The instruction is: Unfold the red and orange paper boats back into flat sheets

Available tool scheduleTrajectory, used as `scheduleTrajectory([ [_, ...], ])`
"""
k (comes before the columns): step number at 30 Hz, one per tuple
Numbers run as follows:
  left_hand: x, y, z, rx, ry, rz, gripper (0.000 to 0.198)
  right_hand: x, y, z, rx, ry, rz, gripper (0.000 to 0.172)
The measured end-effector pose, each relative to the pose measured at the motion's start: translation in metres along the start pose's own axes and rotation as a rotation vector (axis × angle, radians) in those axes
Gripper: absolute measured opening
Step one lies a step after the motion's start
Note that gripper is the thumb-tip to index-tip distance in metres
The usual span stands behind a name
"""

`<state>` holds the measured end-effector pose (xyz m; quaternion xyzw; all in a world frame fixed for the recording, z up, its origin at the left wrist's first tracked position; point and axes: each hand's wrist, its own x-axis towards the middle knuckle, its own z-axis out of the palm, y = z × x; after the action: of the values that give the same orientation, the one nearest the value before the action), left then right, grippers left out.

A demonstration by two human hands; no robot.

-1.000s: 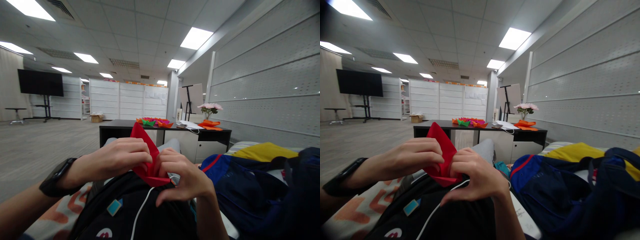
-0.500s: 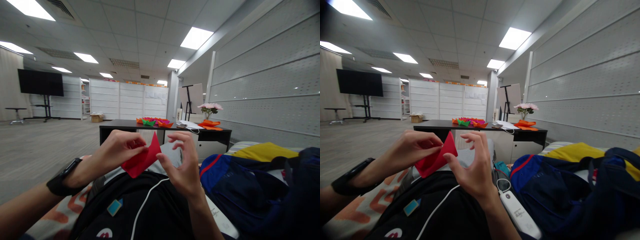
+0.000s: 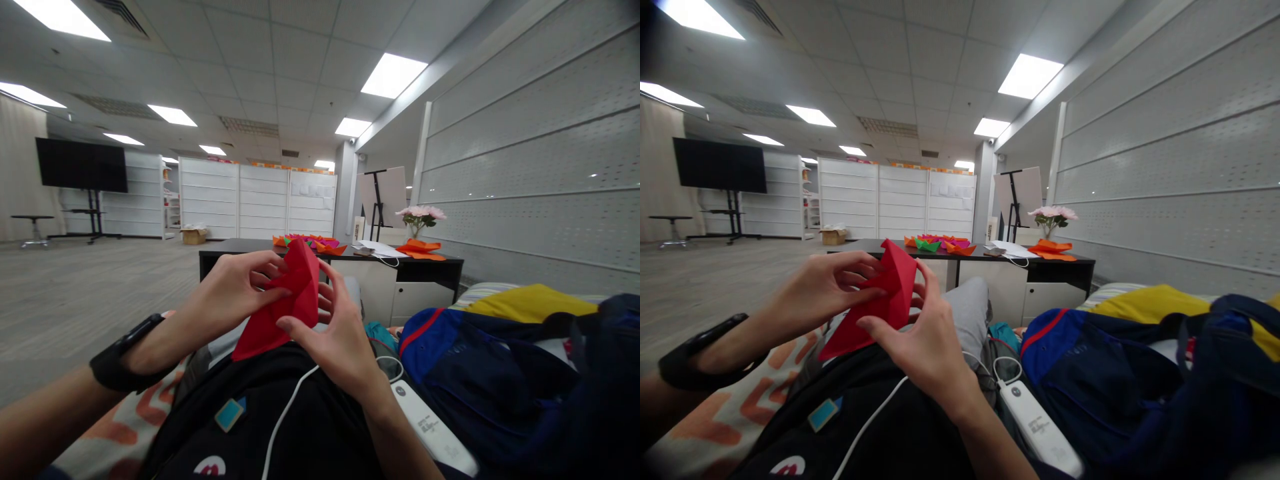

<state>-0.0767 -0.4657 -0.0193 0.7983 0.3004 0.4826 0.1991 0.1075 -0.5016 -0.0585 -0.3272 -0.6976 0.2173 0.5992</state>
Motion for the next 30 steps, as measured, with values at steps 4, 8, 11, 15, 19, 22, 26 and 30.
scheduleTrajectory([
  [4, -0.002, -0.001, 0.002, 0.091, 0.085, 0.091, 0.038, 0.003, 0.007, -0.003, -0.022, 0.107, -0.037, 0.054],
  [8, -0.002, 0.005, 0.001, 0.228, 0.130, 0.157, 0.035, 0.009, 0.016, -0.010, -0.044, 0.065, -0.024, 0.037],
  [11, -0.003, 0.006, 0.003, 0.379, 0.170, 0.214, 0.035, 0.010, 0.016, -0.011, -0.181, 0.176, -0.171, 0.047],
  [15, -0.005, 0.003, 0.006, 0.527, 0.169, 0.347, 0.034, 0.006, 0.007, -0.011, -0.539, 0.198, -0.580, 0.025],
  [19, -0.005, 0.002, 0.005, 0.554, 0.083, 0.374, 0.037, -0.001, -0.005, -0.022, -0.805, -0.017, -0.782, 0.025],
  [22, -0.005, 0.007, 0.004, 0.546, 0.069, 0.327, 0.038, -0.006, -0.012, -0.033, -0.833, -0.143, -0.815, 0.039],
  [26, -0.006, 0.011, 0.004, 0.516, 0.021, 0.277, 0.040, -0.010, -0.018, -0.035, -0.845, -0.473, -0.719, 0.058],
  [30, -0.004, 0.012, 0.005, 0.445, -0.057, 0.199, 0.040, -0.009, -0.017, -0.034, -0.901, -0.519, -0.624, 0.055],
])
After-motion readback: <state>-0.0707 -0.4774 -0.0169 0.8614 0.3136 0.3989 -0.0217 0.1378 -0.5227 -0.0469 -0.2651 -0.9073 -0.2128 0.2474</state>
